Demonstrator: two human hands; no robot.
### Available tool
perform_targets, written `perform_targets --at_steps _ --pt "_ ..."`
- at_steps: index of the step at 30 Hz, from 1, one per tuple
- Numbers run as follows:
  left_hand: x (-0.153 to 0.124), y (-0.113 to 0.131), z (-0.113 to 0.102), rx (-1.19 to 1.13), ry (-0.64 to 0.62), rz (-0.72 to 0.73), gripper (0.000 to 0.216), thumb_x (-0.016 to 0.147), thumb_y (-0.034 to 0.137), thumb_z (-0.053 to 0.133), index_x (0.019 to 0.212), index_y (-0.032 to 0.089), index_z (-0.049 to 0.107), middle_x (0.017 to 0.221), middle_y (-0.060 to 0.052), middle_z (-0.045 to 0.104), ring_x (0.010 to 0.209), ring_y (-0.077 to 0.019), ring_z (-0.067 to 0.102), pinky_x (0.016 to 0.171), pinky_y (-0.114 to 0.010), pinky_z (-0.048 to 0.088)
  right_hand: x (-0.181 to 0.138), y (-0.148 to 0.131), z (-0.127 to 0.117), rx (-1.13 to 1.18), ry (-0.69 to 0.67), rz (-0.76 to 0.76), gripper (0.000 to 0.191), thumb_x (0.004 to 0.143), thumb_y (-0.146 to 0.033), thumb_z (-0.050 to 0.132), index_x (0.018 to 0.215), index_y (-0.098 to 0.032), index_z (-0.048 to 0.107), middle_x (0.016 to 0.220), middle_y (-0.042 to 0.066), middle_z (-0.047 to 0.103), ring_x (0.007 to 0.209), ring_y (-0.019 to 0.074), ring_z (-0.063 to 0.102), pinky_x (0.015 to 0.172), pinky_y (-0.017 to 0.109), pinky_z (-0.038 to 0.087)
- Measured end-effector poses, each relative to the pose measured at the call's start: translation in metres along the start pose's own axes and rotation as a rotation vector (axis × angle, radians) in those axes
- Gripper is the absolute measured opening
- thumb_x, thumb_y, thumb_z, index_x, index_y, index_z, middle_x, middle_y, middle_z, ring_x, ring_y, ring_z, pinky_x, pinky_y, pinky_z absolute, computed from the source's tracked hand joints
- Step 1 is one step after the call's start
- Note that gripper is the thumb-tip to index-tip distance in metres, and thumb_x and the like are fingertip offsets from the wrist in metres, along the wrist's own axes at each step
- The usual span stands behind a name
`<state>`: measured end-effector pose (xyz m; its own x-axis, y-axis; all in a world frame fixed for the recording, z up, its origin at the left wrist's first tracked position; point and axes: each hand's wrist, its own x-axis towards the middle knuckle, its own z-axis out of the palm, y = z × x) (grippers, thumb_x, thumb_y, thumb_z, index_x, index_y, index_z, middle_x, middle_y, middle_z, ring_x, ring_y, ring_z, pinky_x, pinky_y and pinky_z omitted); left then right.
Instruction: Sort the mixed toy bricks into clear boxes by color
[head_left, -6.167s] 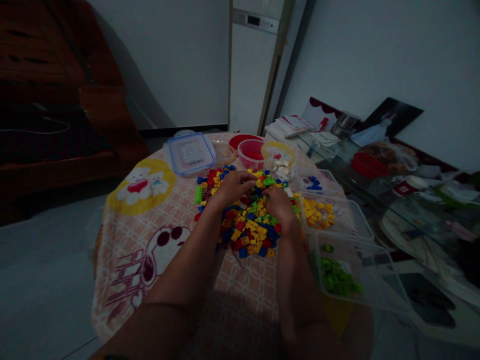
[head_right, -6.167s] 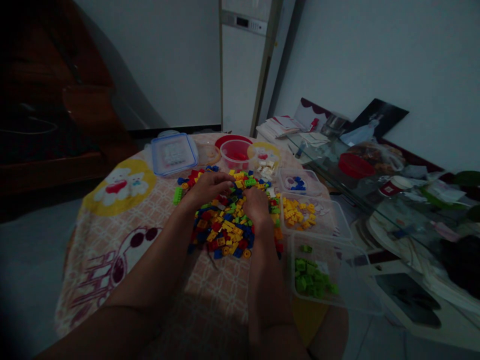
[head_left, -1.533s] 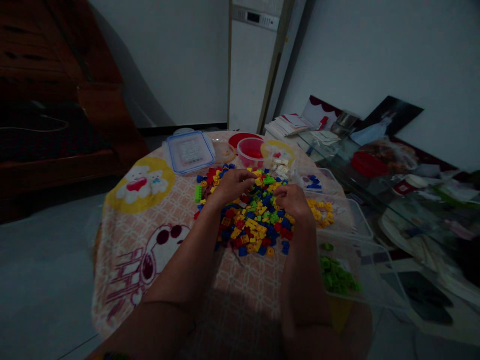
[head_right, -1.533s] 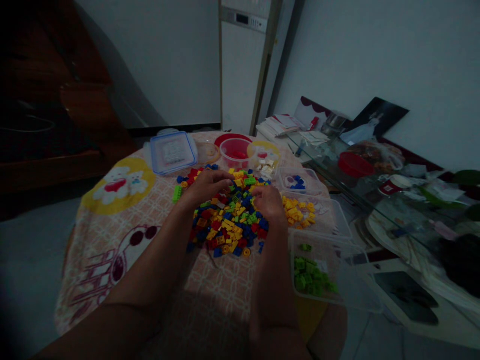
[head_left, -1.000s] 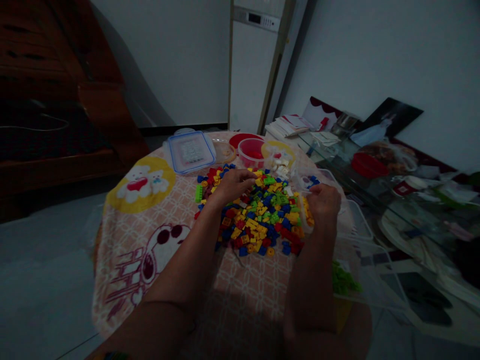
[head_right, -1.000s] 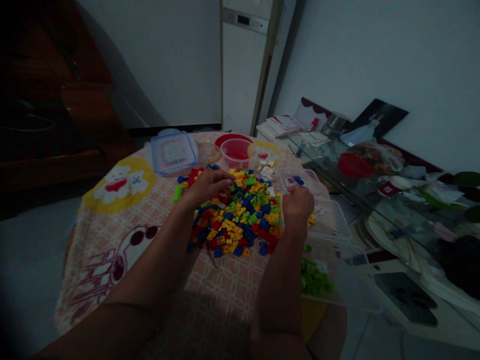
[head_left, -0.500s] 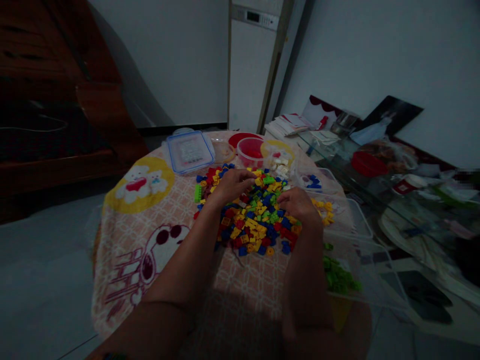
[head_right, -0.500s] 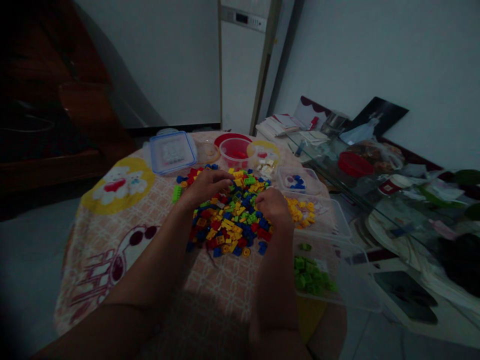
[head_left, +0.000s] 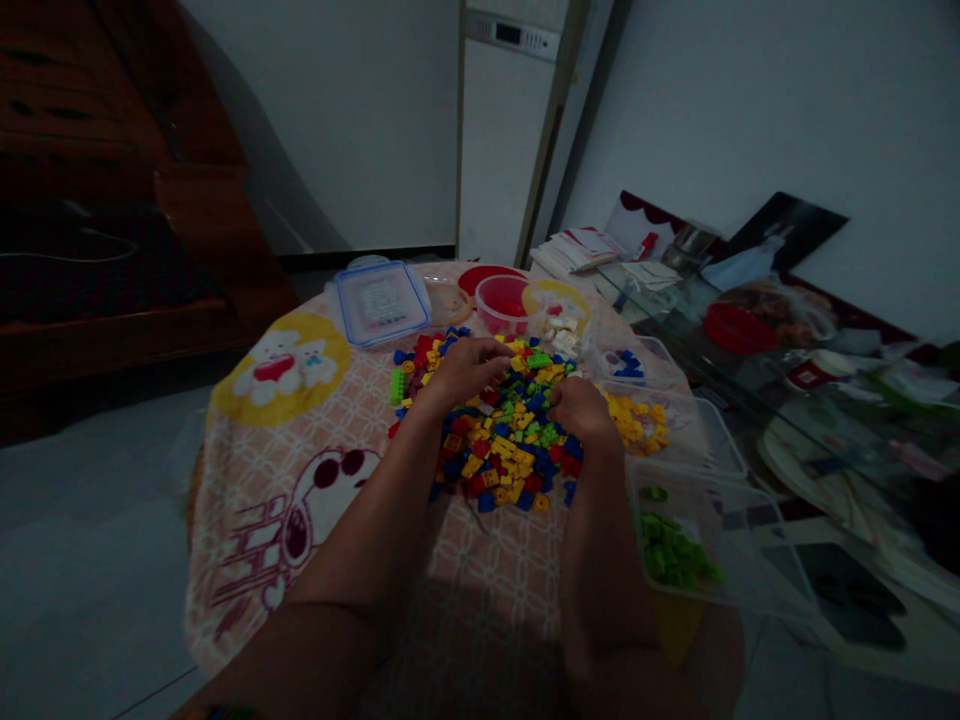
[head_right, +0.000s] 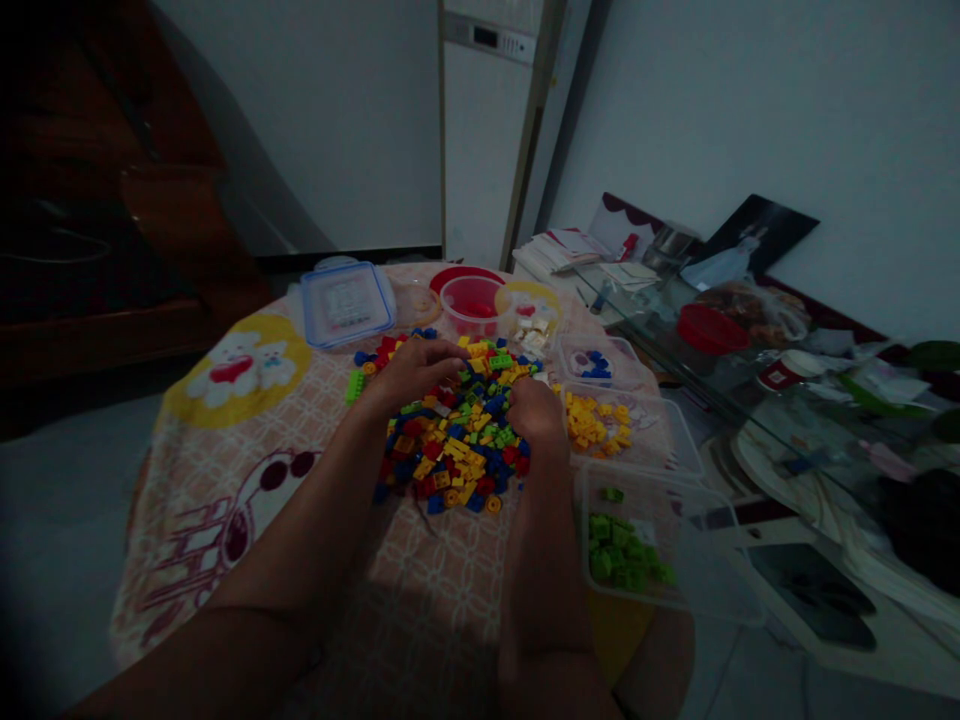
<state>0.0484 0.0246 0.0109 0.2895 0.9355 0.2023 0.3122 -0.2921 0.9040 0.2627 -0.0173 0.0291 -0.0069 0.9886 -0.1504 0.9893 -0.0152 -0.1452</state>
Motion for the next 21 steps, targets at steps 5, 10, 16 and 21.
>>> perform_targets --at_steps 5,10,16,21 --pt "0.001 -0.002 -0.001 0.011 0.004 0.003 0.029 0.087 0.029 0.063 0.105 0.015 0.079 0.076 -0.004 0.078 0.068 -0.0182 0.074 0.066 -0.028 0.06 -0.004 0.007 -0.006 0.169 0.122 -0.02 0.025 0.081 -0.013 0.071 0.1 -0.022 0.084 0.101 0.004 0.082 0.093 0.0183 0.074 0.084 0.024 0.051" --pt "0.002 -0.002 -0.001 0.01 0.006 0.001 0.029 0.086 0.029 0.063 0.106 0.015 0.079 0.077 -0.004 0.078 0.069 -0.0184 0.074 0.067 -0.028 0.06 -0.009 0.019 -0.017 0.187 0.282 0.071 0.025 0.082 -0.015 0.067 0.097 -0.021 0.085 0.098 0.006 0.082 0.091 0.0211 0.074 0.087 0.029 0.052" --pt "0.002 -0.001 0.0 -0.005 -0.002 -0.016 0.029 0.087 0.028 0.063 0.107 0.015 0.079 0.078 -0.004 0.078 0.07 -0.0186 0.074 0.067 -0.028 0.06 -0.017 0.041 -0.019 0.136 0.467 0.355 0.029 0.079 -0.014 0.063 0.097 -0.022 0.085 0.102 0.011 0.081 0.097 0.0275 0.074 0.089 0.036 0.054" --pt "0.001 -0.001 0.0 -0.005 0.001 -0.023 0.026 0.087 0.025 0.063 0.106 0.016 0.079 0.079 -0.004 0.078 0.071 -0.0178 0.074 0.067 -0.028 0.06 -0.019 0.049 -0.021 0.198 0.583 0.349 0.031 0.079 -0.019 0.067 0.106 -0.018 0.084 0.107 0.013 0.081 0.1 0.0301 0.074 0.094 0.041 0.055"
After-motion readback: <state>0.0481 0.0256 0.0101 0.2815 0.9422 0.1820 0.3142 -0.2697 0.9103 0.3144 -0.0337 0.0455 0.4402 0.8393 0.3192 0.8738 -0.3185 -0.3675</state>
